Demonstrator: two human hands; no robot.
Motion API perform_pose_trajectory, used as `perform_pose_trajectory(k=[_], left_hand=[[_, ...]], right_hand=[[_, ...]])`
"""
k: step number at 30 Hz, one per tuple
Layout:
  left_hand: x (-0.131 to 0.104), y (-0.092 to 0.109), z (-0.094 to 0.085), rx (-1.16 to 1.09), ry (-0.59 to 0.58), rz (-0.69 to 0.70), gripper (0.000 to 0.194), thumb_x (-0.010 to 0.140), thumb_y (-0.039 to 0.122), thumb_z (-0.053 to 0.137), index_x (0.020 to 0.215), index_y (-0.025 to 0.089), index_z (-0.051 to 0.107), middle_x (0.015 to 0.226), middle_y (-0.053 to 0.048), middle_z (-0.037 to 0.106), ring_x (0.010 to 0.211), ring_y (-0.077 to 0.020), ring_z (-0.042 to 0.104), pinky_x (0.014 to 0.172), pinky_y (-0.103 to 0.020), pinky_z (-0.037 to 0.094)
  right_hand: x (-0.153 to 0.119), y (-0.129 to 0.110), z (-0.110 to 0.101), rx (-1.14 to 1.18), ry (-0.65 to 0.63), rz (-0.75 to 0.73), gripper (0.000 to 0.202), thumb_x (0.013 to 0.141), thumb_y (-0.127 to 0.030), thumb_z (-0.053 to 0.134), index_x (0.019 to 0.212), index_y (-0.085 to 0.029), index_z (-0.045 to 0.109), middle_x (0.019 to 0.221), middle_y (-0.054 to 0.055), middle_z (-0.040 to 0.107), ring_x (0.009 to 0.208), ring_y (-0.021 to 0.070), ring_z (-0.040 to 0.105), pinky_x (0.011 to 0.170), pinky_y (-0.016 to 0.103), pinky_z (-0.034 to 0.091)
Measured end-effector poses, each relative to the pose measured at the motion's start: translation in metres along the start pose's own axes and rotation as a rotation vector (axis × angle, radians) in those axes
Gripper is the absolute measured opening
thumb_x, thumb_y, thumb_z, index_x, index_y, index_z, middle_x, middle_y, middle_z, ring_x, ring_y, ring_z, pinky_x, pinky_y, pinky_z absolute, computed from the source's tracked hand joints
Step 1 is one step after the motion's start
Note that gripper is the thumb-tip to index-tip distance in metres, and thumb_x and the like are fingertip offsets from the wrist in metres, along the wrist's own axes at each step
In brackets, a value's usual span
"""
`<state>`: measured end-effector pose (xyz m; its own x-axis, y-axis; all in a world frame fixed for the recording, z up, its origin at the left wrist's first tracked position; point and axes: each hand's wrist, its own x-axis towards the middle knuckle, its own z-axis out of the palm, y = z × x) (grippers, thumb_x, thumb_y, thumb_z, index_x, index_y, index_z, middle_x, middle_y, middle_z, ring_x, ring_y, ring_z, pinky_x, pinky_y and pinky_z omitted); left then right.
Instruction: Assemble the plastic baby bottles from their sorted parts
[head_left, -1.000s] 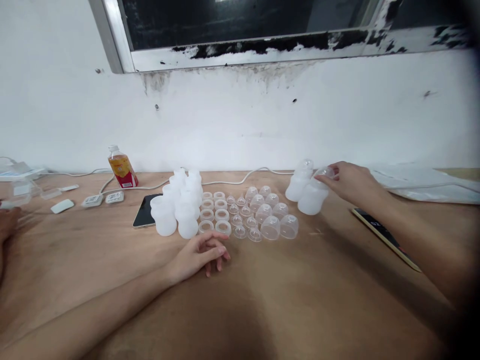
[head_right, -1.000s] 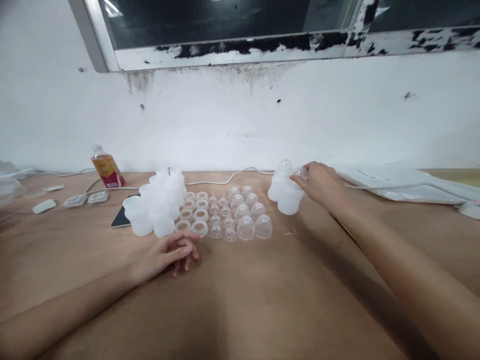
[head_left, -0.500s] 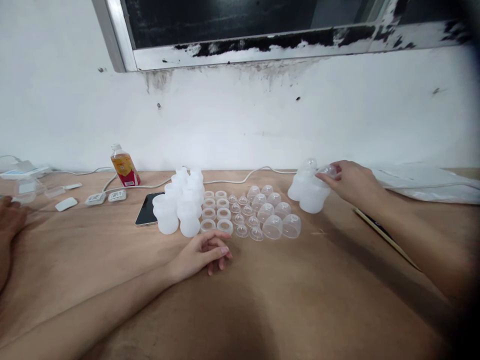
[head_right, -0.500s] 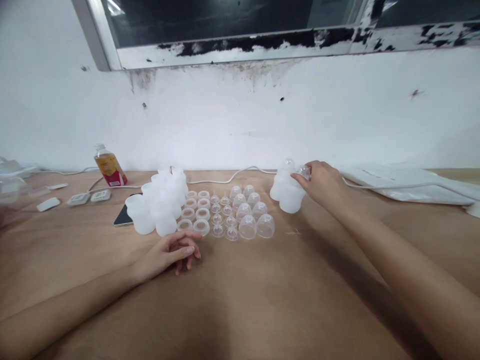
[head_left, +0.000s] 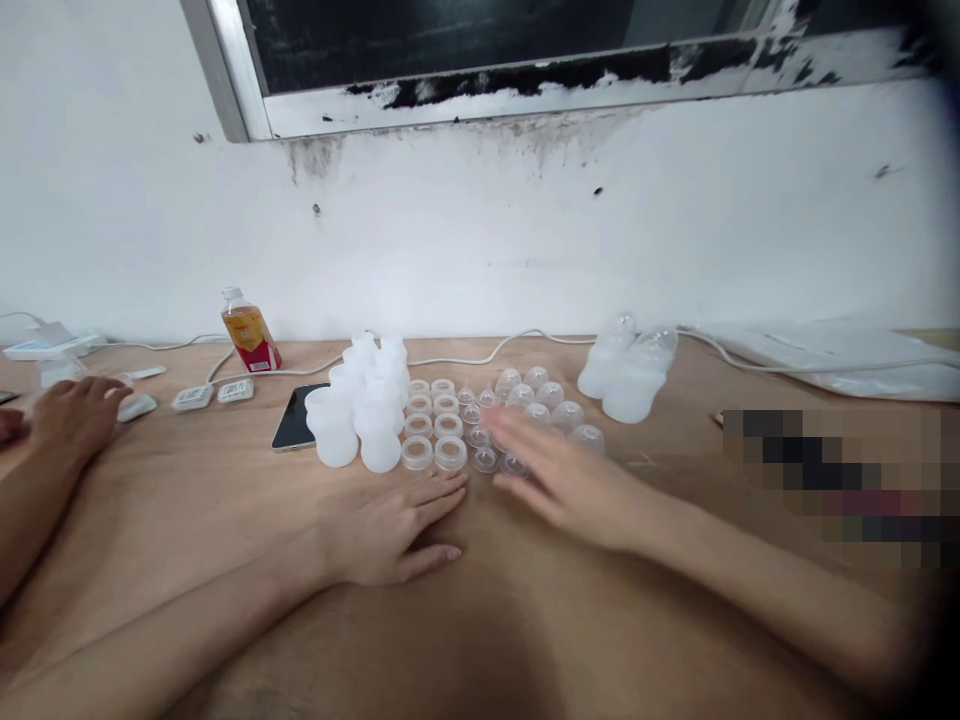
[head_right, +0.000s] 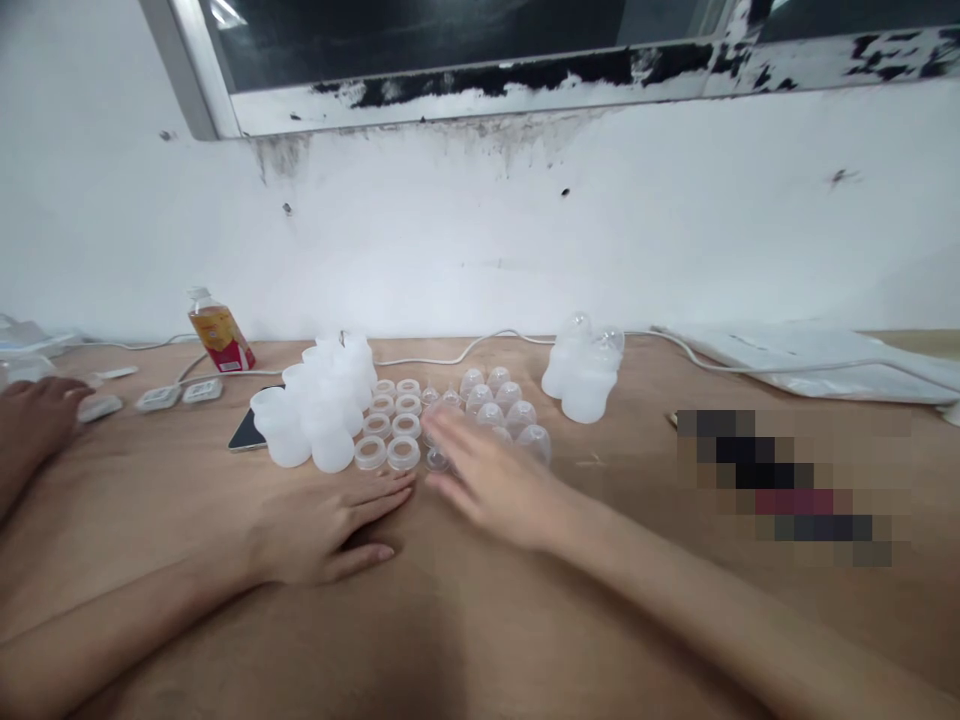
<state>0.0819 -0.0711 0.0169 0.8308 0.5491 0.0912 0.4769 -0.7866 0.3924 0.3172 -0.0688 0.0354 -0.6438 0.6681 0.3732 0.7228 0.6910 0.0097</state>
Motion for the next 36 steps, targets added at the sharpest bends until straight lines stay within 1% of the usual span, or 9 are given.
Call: perform_pose_trajectory(k=[1, 2, 4, 7, 9, 18, 24, 29, 36], left_hand=[[0.000, 0.000, -0.001, 0.025, -0.028, 0.007, 0.059, 0.080, 0.041, 0.040, 0.131, 0.016, 0.023, 0.135, -0.010, 0.028, 0.122, -0.0228, 0.029, 0.100, -0.038, 0.027], [0.001, 0.000, -0.001, 0.040, -0.038, 0.010, 0.059, 0.081, 0.041, 0.039, 0.131, 0.015, 0.023, 0.135, -0.011, 0.028, 0.123, -0.0226, 0.029, 0.101, -0.038, 0.025], [0.002, -0.001, 0.000, 0.047, -0.029, 0.007, 0.057, 0.082, 0.040, 0.037, 0.131, 0.016, 0.023, 0.135, -0.010, 0.027, 0.123, -0.0216, 0.028, 0.102, -0.038, 0.025], [0.003, -0.001, 0.003, 0.016, 0.004, 0.014, 0.056, 0.082, 0.036, 0.039, 0.131, 0.018, 0.021, 0.135, -0.008, 0.027, 0.123, -0.0205, 0.028, 0.101, -0.038, 0.026], [0.003, -0.002, 0.004, -0.005, 0.021, 0.014, 0.056, 0.081, 0.035, 0.040, 0.131, 0.018, 0.021, 0.135, -0.008, 0.027, 0.123, -0.0208, 0.028, 0.101, -0.038, 0.026], [0.003, -0.001, 0.002, 0.011, 0.004, 0.005, 0.055, 0.082, 0.036, 0.038, 0.131, 0.014, 0.023, 0.134, -0.011, 0.029, 0.123, -0.0210, 0.028, 0.102, -0.037, 0.024], [0.003, -0.001, 0.003, 0.000, 0.019, 0.021, 0.056, 0.082, 0.035, 0.039, 0.131, 0.016, 0.022, 0.135, -0.010, 0.029, 0.123, -0.0212, 0.028, 0.102, -0.038, 0.025], [0.002, -0.002, 0.003, 0.001, 0.016, 0.015, 0.056, 0.082, 0.036, 0.039, 0.131, 0.017, 0.022, 0.135, -0.009, 0.029, 0.123, -0.0212, 0.028, 0.102, -0.037, 0.025], [0.003, -0.003, 0.004, 0.022, 0.016, 0.029, 0.056, 0.082, 0.036, 0.039, 0.132, 0.018, 0.020, 0.135, -0.009, 0.029, 0.123, -0.0214, 0.029, 0.101, -0.039, 0.026]], right_hand=[[-0.005, -0.013, 0.010, 0.042, -0.112, -0.053, 0.052, 0.085, -0.038, 0.035, 0.130, -0.012, 0.029, 0.134, 0.011, 0.029, 0.123, 0.0217, 0.025, 0.100, 0.040, 0.028], [-0.010, -0.023, 0.019, 0.084, -0.181, -0.091, 0.053, 0.085, -0.038, 0.035, 0.131, -0.012, 0.028, 0.134, 0.011, 0.028, 0.124, 0.0216, 0.022, 0.100, 0.040, 0.027], [-0.018, -0.035, 0.033, 0.144, -0.216, -0.050, 0.051, 0.086, -0.035, 0.032, 0.131, -0.011, 0.026, 0.136, 0.011, 0.024, 0.125, 0.0205, 0.018, 0.102, 0.039, 0.026], [-0.023, -0.039, 0.040, 0.191, -0.199, 0.066, 0.052, 0.086, -0.034, 0.031, 0.131, -0.008, 0.026, 0.136, 0.012, 0.019, 0.126, 0.0212, 0.015, 0.102, 0.040, 0.026], [-0.022, -0.039, 0.039, 0.196, -0.195, 0.095, 0.053, 0.086, -0.034, 0.032, 0.130, -0.005, 0.028, 0.136, 0.014, 0.020, 0.125, 0.0220, 0.016, 0.101, 0.040, 0.026], [-0.017, -0.040, 0.036, 0.157, -0.189, 0.071, 0.051, 0.084, -0.030, 0.034, 0.128, -0.002, 0.032, 0.134, 0.015, 0.025, 0.124, 0.0226, 0.022, 0.101, 0.039, 0.026], [-0.018, -0.040, 0.036, 0.179, -0.145, 0.067, 0.049, 0.084, -0.028, 0.035, 0.127, -0.006, 0.034, 0.133, 0.013, 0.027, 0.124, 0.0218, 0.023, 0.100, 0.040, 0.028], [-0.018, -0.041, 0.036, 0.154, -0.152, 0.073, 0.050, 0.084, -0.028, 0.035, 0.127, -0.004, 0.034, 0.133, 0.013, 0.027, 0.124, 0.0219, 0.023, 0.100, 0.039, 0.028], [-0.018, -0.041, 0.037, 0.167, -0.135, 0.066, 0.048, 0.084, -0.028, 0.035, 0.127, -0.007, 0.035, 0.134, 0.012, 0.028, 0.124, 0.0219, 0.023, 0.099, 0.040, 0.030]])
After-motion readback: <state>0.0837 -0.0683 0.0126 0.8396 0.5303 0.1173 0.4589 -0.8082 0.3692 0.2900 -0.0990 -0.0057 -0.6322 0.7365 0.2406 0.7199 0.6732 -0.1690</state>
